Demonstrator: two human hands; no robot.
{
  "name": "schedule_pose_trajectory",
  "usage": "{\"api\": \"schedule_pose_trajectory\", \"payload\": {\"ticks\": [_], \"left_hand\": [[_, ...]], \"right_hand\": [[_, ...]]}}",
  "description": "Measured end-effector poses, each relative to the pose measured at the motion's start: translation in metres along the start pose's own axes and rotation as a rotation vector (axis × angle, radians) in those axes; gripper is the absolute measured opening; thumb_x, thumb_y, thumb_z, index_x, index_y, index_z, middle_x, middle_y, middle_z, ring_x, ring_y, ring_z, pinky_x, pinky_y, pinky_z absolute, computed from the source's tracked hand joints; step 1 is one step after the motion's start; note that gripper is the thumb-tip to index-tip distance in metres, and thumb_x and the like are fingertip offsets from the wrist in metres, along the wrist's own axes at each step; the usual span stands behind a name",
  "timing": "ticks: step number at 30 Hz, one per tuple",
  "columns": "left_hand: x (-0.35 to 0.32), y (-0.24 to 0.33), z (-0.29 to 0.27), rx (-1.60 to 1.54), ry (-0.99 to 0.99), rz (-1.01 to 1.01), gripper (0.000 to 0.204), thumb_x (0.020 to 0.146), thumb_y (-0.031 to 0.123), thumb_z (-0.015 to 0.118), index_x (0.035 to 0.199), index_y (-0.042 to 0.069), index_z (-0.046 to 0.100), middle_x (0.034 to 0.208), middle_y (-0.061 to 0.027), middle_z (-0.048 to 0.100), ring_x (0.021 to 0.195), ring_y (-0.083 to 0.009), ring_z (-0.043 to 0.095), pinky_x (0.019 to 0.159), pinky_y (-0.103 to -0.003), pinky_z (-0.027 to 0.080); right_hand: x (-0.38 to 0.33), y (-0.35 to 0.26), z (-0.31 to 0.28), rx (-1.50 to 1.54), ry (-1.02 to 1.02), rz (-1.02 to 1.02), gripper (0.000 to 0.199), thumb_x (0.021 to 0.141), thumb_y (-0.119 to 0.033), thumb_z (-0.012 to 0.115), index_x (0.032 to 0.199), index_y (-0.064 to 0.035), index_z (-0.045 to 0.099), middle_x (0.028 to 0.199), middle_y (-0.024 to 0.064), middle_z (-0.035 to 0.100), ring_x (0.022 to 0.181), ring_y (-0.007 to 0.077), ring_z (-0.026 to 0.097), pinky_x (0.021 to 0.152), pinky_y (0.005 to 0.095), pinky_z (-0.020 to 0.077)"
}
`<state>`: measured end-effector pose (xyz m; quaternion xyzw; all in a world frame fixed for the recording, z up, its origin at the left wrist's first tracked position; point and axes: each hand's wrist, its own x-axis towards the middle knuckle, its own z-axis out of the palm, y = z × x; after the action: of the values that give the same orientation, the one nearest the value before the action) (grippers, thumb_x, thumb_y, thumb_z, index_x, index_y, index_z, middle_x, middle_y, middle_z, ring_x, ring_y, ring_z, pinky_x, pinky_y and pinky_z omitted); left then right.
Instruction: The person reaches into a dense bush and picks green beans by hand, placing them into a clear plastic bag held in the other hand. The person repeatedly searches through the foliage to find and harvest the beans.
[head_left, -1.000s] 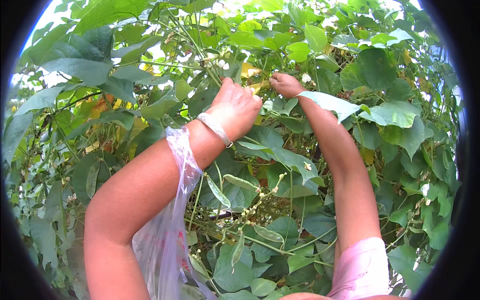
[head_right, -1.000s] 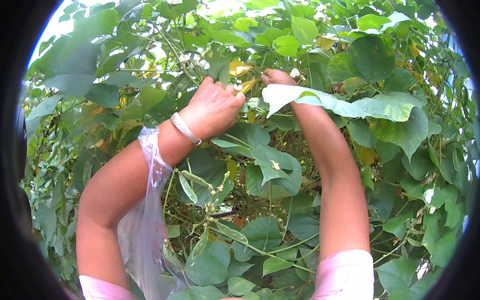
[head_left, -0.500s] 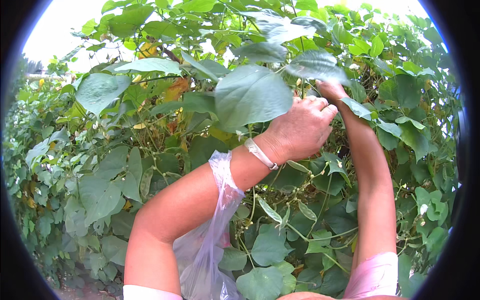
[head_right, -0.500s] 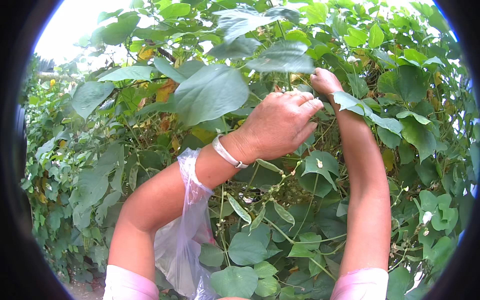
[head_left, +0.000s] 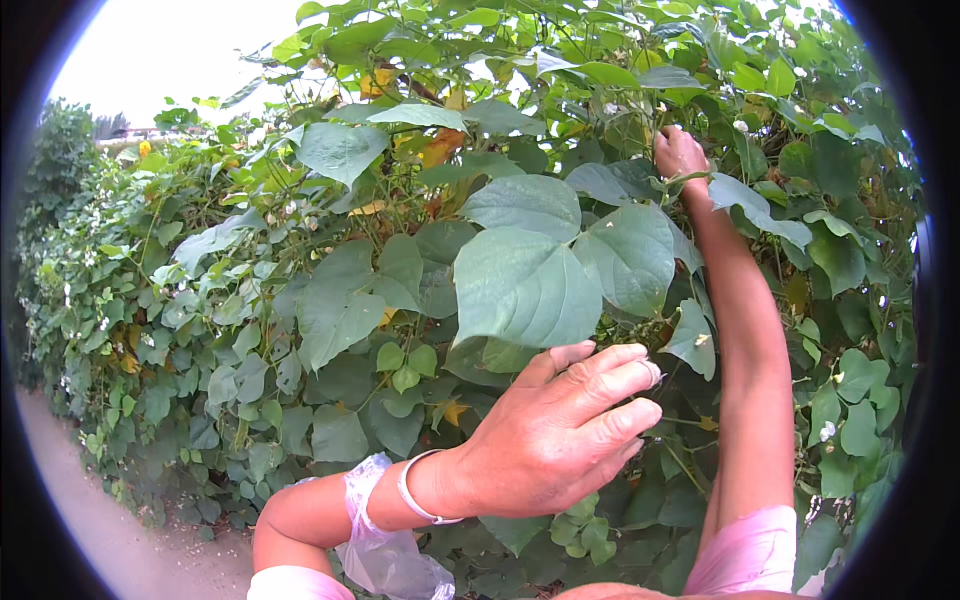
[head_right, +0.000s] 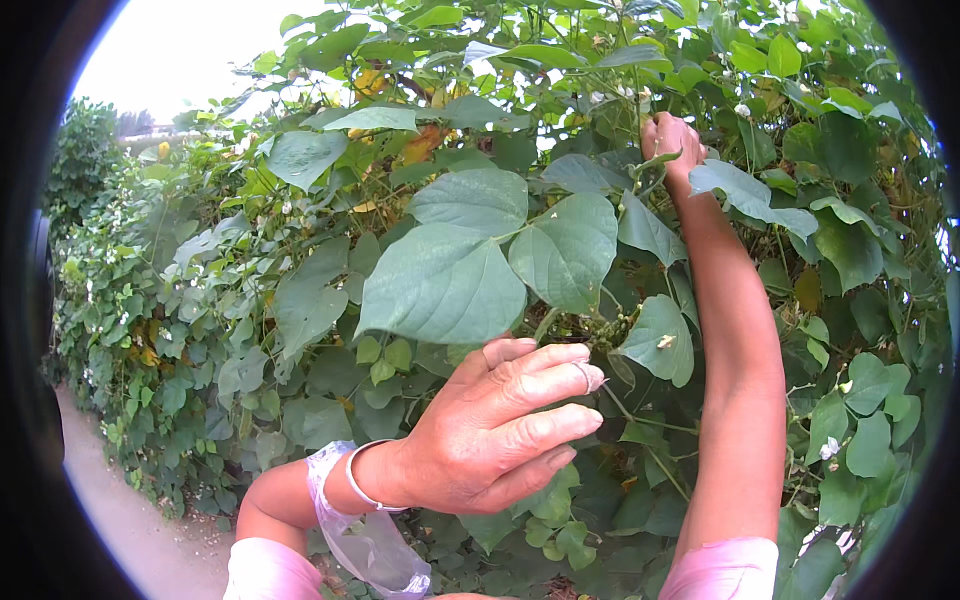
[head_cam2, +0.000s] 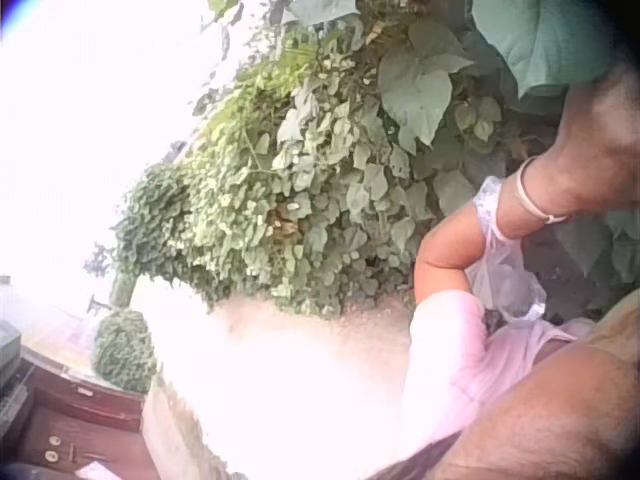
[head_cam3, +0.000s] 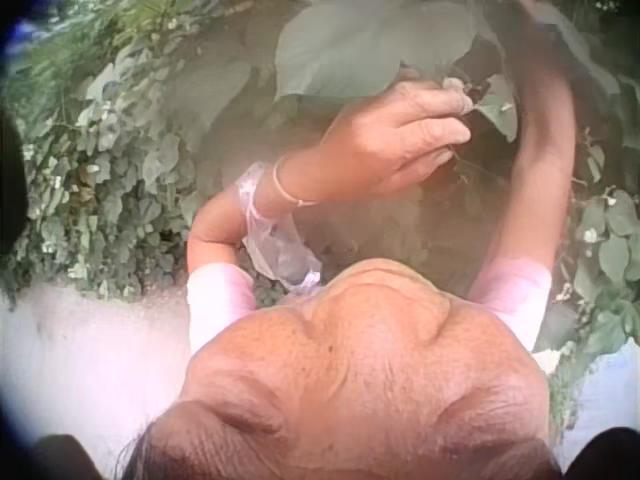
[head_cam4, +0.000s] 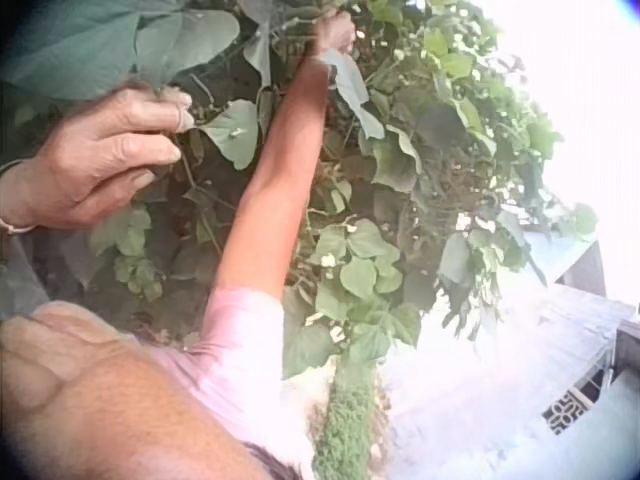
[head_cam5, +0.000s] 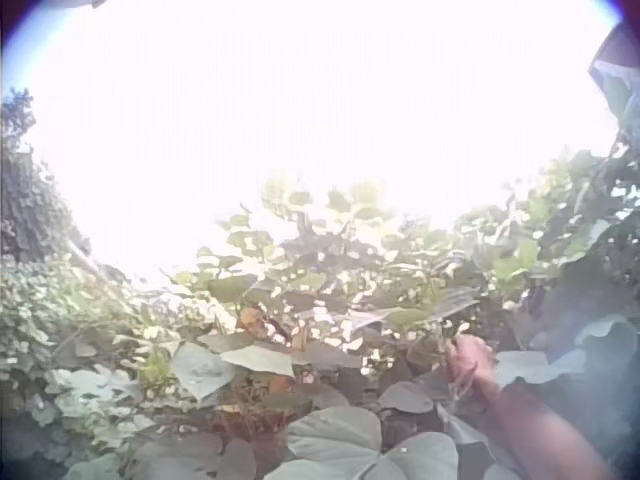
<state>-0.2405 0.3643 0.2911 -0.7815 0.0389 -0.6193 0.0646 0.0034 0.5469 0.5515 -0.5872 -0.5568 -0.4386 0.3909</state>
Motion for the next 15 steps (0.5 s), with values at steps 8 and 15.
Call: {"api": "schedule_pose_trajectory", "payload": {"ticks": [8,15], "left_hand": [[-0.085,0.079,-0.017,0.161,-0.161,-0.458,0.026,0.074,0.003,0.062,0.100,0.008,0.062,0.116,-0.0097,0.059,0.116,-0.0294,0.050,0.102,-0.047,0.023],[-0.160,0.164,-0.021,0.026,-0.131,-0.916,0.018,0.081,0.003,0.059,0.098,0.004,0.062,0.110,-0.0105,0.062,0.112,-0.0268,0.054,0.098,-0.039,0.035]], "right_hand": [[-0.074,-0.069,-0.041,0.283,0.056,-0.012,0.037,0.087,-0.029,0.047,0.114,-0.0067,0.056,0.117,0.0153,0.057,0.109,0.0338,0.052,0.092,0.0440,0.0401],[-0.131,-0.096,-0.043,0.441,0.044,-0.089,0.038,0.086,-0.032,0.049,0.113,-0.0062,0.057,0.116,0.0138,0.058,0.109,0.0301,0.053,0.091,0.0419,0.0412]]}}
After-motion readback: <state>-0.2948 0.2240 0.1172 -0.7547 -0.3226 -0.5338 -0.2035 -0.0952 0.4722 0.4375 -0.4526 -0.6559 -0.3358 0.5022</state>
